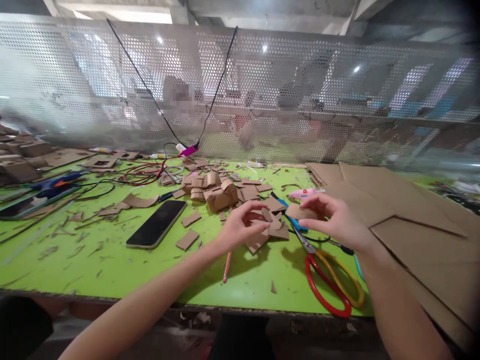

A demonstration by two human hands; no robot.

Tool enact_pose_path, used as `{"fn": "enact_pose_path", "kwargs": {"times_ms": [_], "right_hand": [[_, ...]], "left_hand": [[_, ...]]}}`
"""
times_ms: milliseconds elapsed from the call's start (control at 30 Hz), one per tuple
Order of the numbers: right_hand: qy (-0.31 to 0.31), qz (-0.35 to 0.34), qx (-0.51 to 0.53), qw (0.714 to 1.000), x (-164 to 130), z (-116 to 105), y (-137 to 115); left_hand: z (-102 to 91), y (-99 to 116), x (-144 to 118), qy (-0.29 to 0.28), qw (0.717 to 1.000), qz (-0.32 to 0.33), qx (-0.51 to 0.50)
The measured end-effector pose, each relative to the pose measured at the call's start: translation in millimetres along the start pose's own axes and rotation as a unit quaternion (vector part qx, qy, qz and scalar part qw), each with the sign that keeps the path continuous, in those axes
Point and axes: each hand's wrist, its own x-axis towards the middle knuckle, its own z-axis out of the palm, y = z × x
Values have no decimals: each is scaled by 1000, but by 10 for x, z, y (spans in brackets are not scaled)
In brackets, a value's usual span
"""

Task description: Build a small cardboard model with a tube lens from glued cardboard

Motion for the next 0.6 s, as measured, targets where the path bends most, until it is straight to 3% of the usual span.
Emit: {"fn": "enact_pose_path", "kwargs": {"times_ms": [167, 300, 600], "right_hand": [[127, -77, -12, 989, -40, 335, -31], [141, -135, 3, 981, -73, 538, -39], [165, -137, 36, 976, -120, 646, 18]], "left_hand": [[125, 84, -124, 13, 995, 40, 87], [141, 87, -169, 63, 985, 81, 138], [117, 89, -169, 78, 972, 143, 167]]}}
